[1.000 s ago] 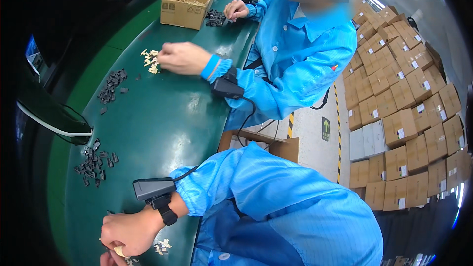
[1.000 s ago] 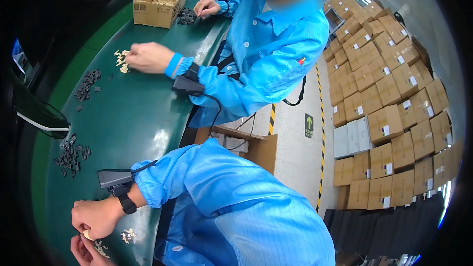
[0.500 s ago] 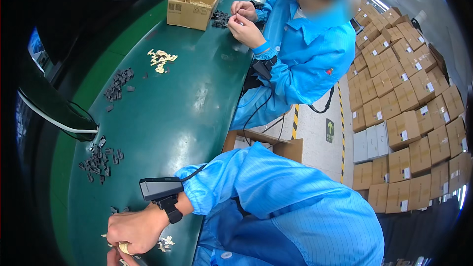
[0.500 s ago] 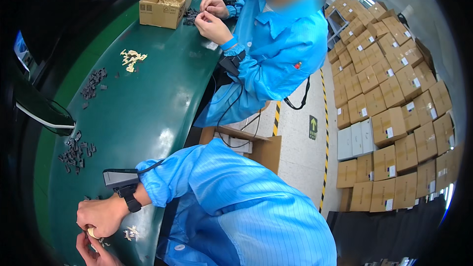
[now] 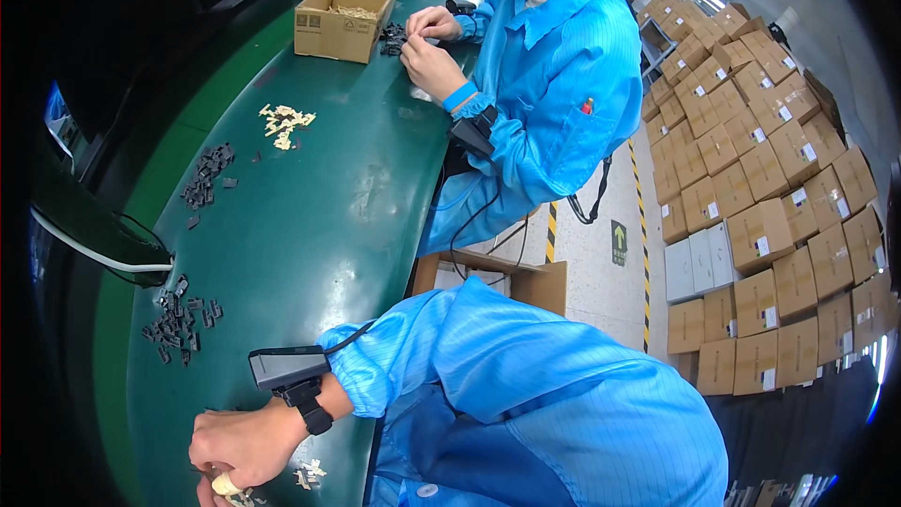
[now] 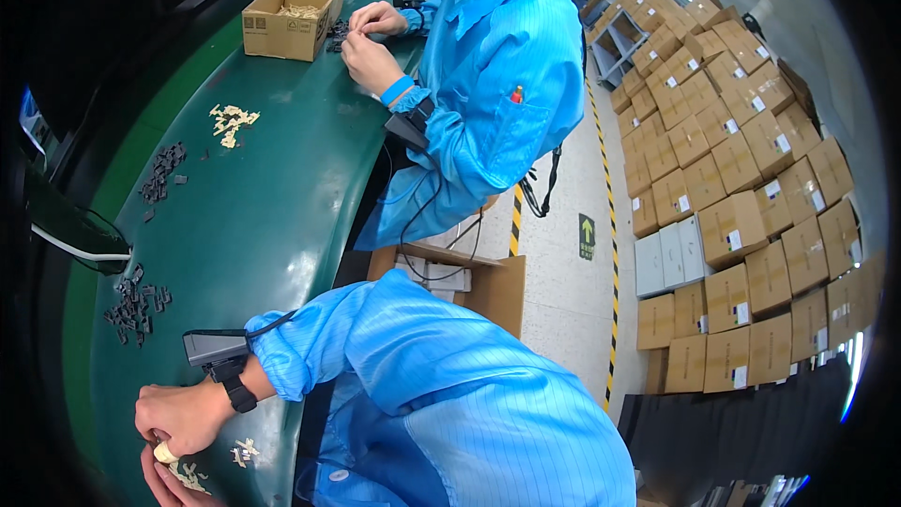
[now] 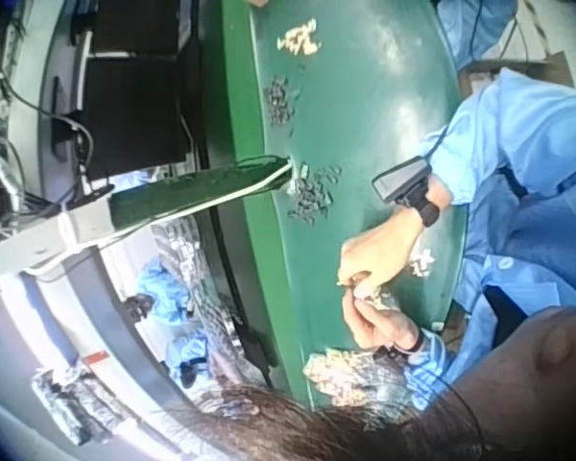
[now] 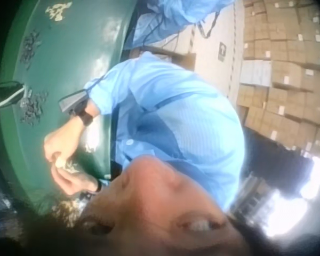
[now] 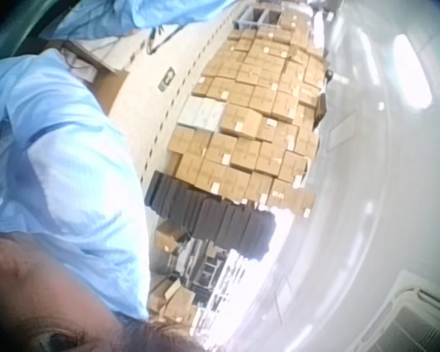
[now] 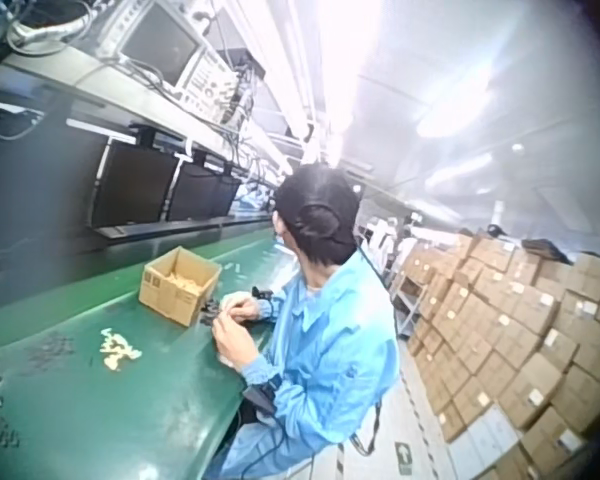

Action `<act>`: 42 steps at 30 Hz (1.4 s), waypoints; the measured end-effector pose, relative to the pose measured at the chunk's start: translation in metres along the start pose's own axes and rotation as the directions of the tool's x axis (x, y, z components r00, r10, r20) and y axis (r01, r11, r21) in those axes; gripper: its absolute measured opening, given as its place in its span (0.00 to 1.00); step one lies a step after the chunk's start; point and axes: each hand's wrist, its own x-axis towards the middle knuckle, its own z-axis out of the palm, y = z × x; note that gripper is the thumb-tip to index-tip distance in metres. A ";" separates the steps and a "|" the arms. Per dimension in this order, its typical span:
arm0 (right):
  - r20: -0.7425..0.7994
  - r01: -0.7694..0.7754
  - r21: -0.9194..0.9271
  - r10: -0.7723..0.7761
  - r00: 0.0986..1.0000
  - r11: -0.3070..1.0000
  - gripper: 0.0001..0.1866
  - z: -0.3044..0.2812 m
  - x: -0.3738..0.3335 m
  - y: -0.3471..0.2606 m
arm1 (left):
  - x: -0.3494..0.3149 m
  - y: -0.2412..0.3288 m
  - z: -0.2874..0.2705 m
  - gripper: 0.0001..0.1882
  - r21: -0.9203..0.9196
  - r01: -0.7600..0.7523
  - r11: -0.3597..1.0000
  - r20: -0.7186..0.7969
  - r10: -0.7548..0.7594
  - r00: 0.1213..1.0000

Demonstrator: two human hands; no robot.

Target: The worker is manually assembling small plastic and metal components at a production line workstation.

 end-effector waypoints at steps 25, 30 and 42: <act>0.090 -0.137 0.104 0.128 0.988 0.985 0.11 0.002 0.000 0.006 | -0.002 -0.012 -0.008 0.11 -0.215 0.144 0.966 -0.190 -0.186 0.964; 0.166 -0.208 0.178 0.179 0.970 0.962 0.10 -0.004 -0.001 -0.001 | 0.007 -0.011 -0.010 0.07 -0.417 0.350 0.839 0.111 -0.335 0.935; 0.350 -0.436 0.294 0.329 0.877 0.850 0.13 -0.019 0.000 -0.025 | 0.006 -0.010 -0.013 0.04 -0.379 0.449 0.809 0.198 -0.403 0.894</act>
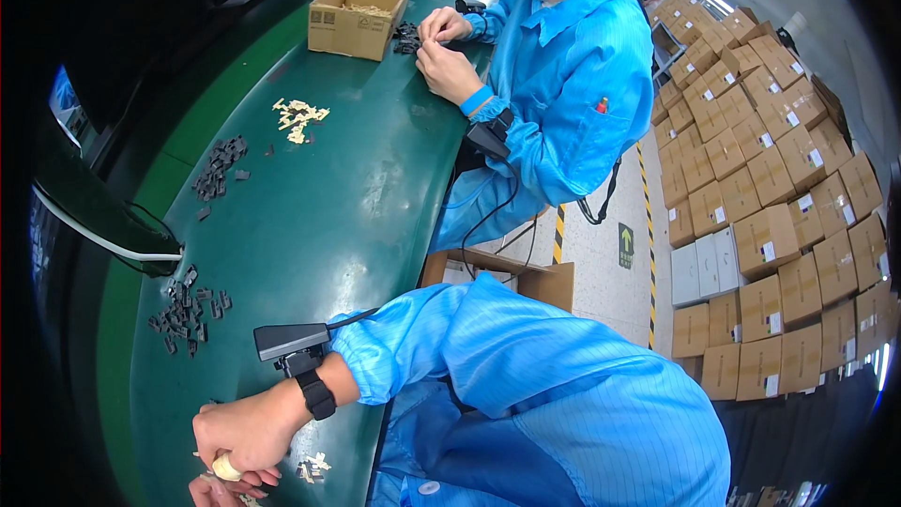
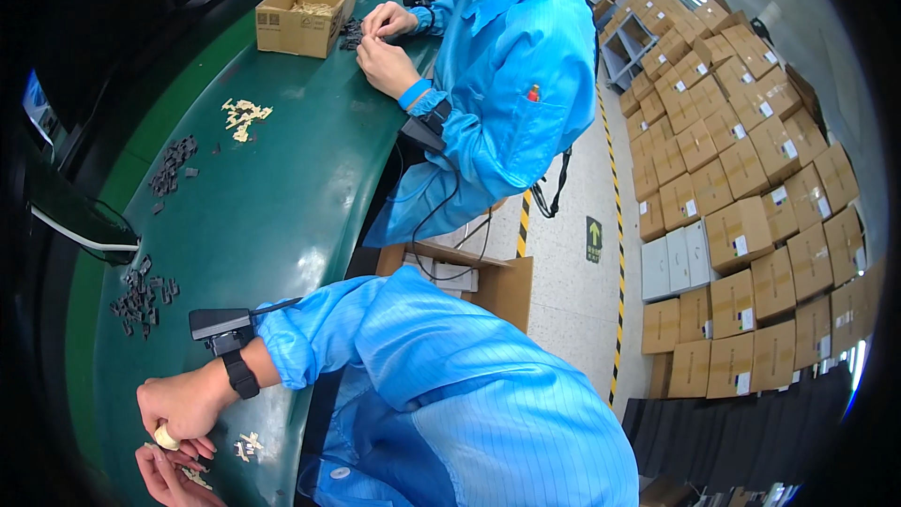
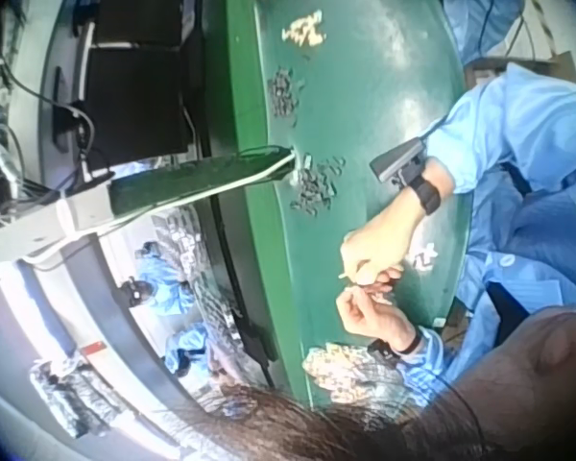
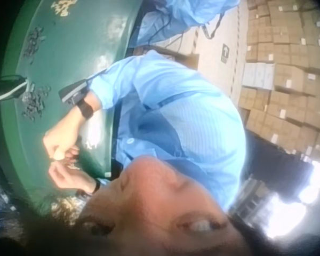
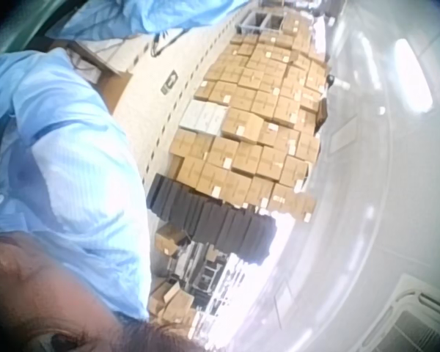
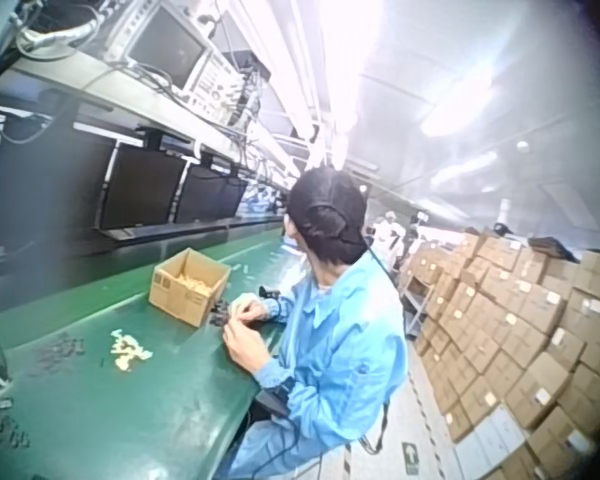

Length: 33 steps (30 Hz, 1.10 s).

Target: The worker is manually assembling small plastic and metal components at a production line workstation.

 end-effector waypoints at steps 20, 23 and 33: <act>0.007 0.001 -0.009 -0.001 1.000 1.000 0.12 -0.002 0.000 0.001 | 0.000 0.022 0.008 0.09 -0.190 0.238 0.952 0.200 -0.200 0.959; 0.017 -0.004 0.071 0.003 1.000 0.997 0.12 -0.002 0.003 0.006 | 0.000 0.016 0.003 0.09 -0.179 0.200 0.963 0.166 -0.171 0.971; 0.027 -0.099 0.323 0.096 0.995 0.941 0.13 -0.002 0.005 0.007 | 0.001 0.016 0.004 0.07 -0.114 0.184 0.976 0.111 -0.171 0.979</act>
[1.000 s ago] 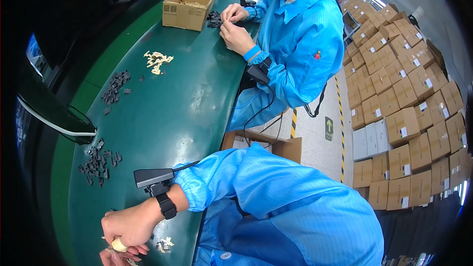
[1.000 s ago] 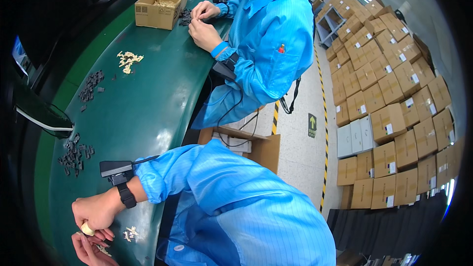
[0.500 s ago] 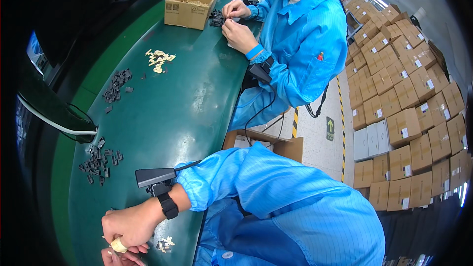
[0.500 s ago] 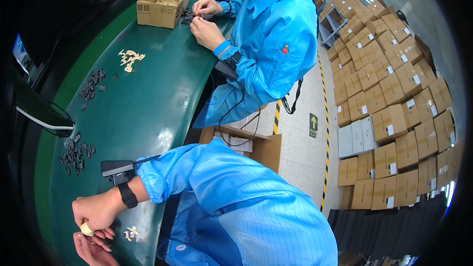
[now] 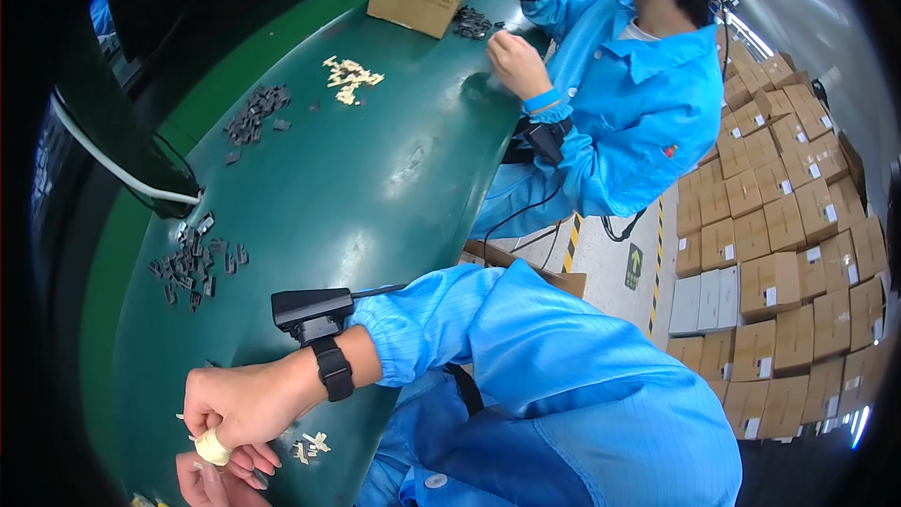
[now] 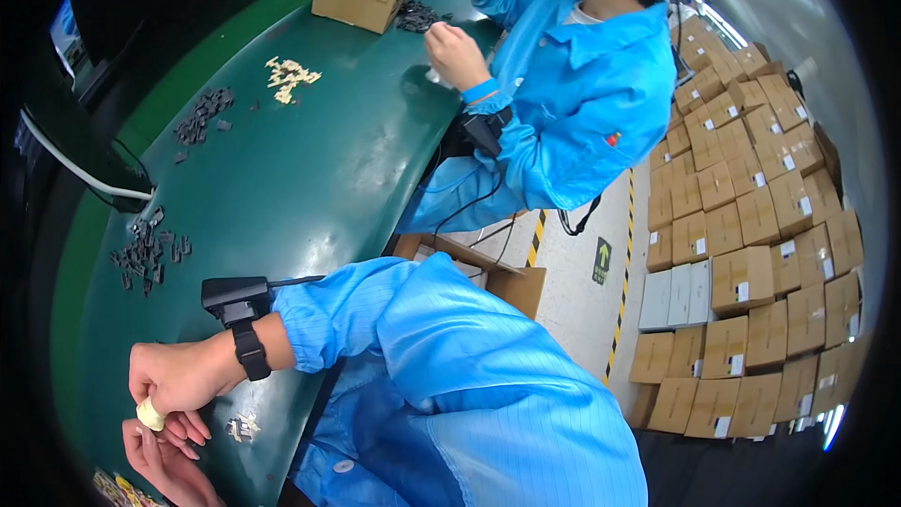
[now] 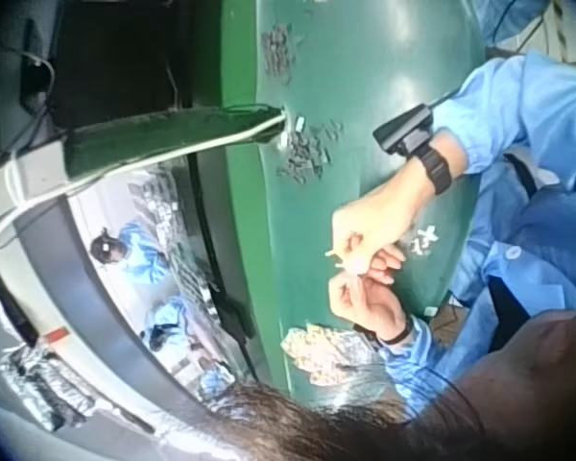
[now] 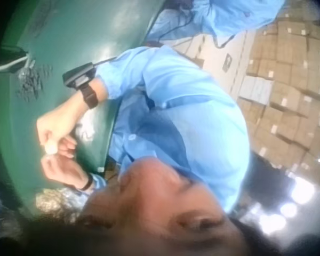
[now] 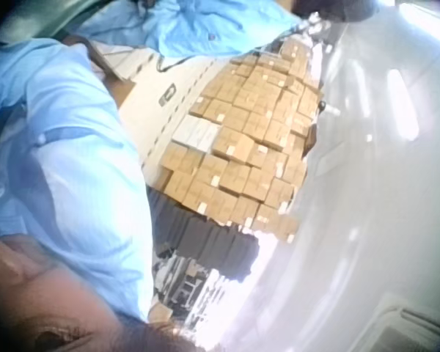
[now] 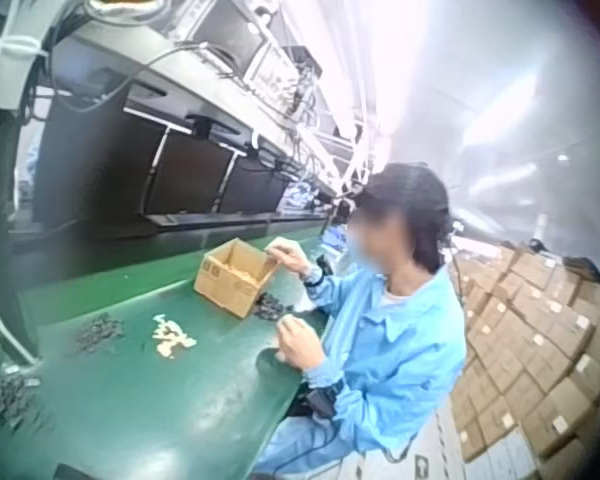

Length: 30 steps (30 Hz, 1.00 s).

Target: The worker is manually assembling small plastic and metal components at a production line workstation.

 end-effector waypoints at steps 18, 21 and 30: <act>0.087 -0.044 0.163 0.030 0.996 0.986 0.11 -0.010 0.015 0.001 | 0.005 -0.029 -0.030 0.12 -0.050 -0.062 0.997 -0.037 0.060 0.998; 0.082 -0.115 0.184 0.102 0.991 0.976 0.13 -0.013 0.023 0.000 | 0.004 -0.026 -0.033 0.12 -0.072 -0.035 0.997 -0.014 0.034 0.999; 0.059 -0.177 0.104 0.171 0.983 0.979 0.14 -0.034 0.008 -0.016 | 0.014 -0.022 -0.013 0.11 -0.328 0.067 0.942 0.154 -0.017 0.988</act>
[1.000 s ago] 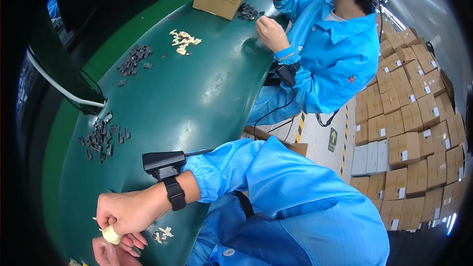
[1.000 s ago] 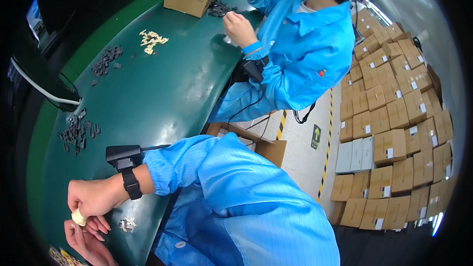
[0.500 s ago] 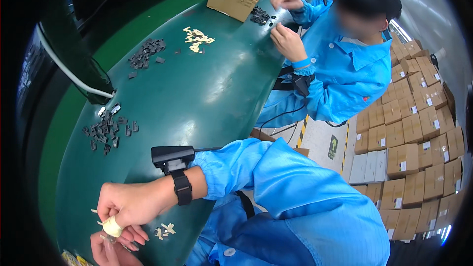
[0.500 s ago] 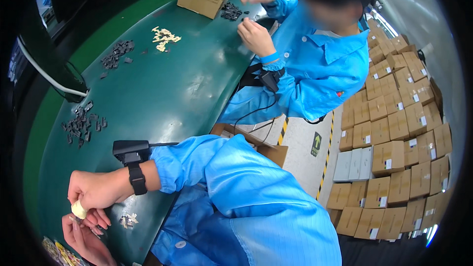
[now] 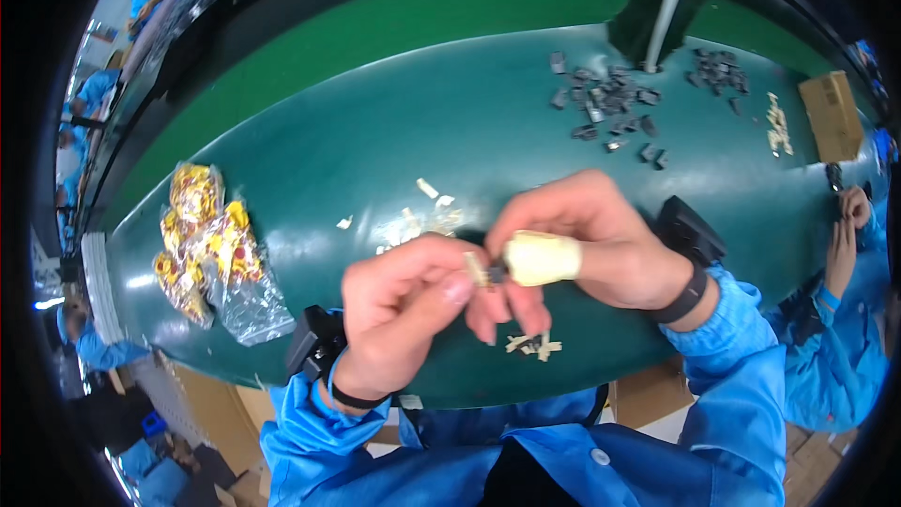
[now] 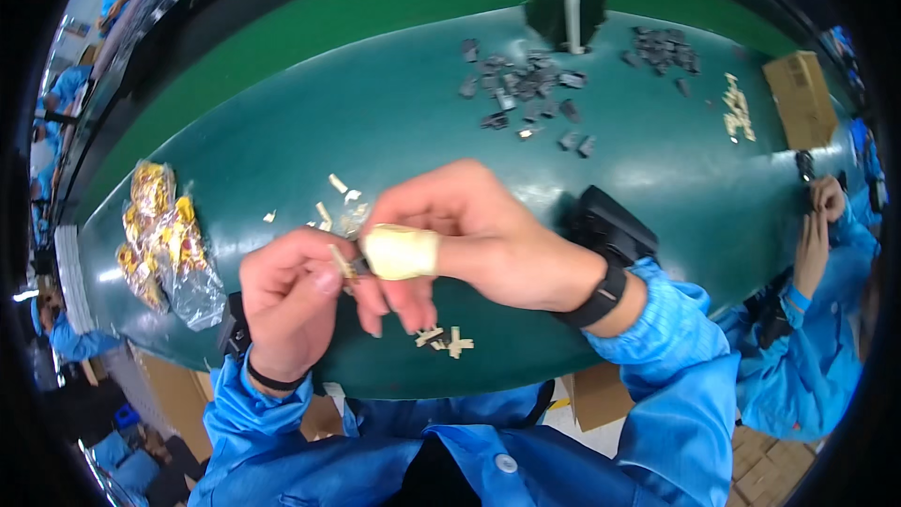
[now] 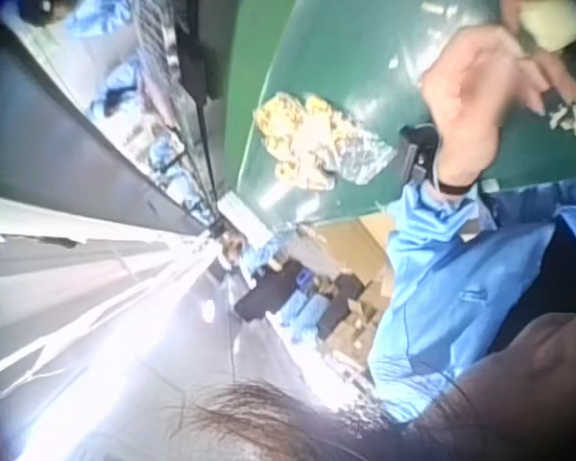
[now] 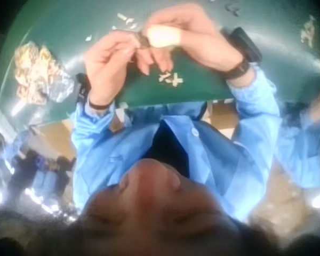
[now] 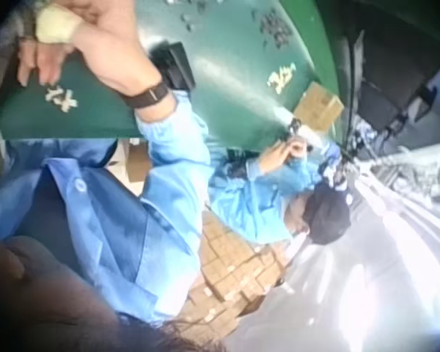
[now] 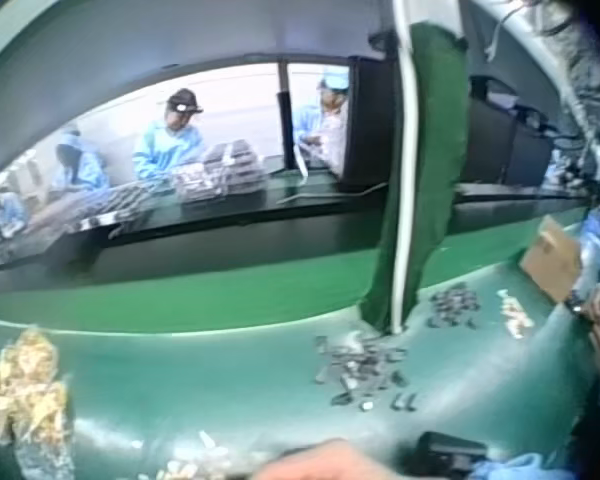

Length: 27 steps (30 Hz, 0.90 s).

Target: The worker is manually assembling small plastic and metal components at a production line workstation.

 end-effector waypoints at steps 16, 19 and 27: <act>-0.211 0.020 -0.108 -0.043 0.976 0.994 0.06 0.022 -0.001 0.012 | -0.003 0.003 -0.003 0.07 0.337 -0.063 0.939 -0.164 0.124 0.979; -0.177 0.047 -0.287 -0.102 0.979 0.957 0.05 0.019 -0.005 0.007 | -0.002 0.002 -0.003 0.07 0.568 -0.176 0.804 -0.040 0.240 0.970; -0.219 0.078 -0.237 -0.132 0.967 0.968 0.06 0.016 -0.003 0.015 | -0.006 -0.007 0.000 0.07 0.537 -0.101 0.837 -0.177 0.229 0.957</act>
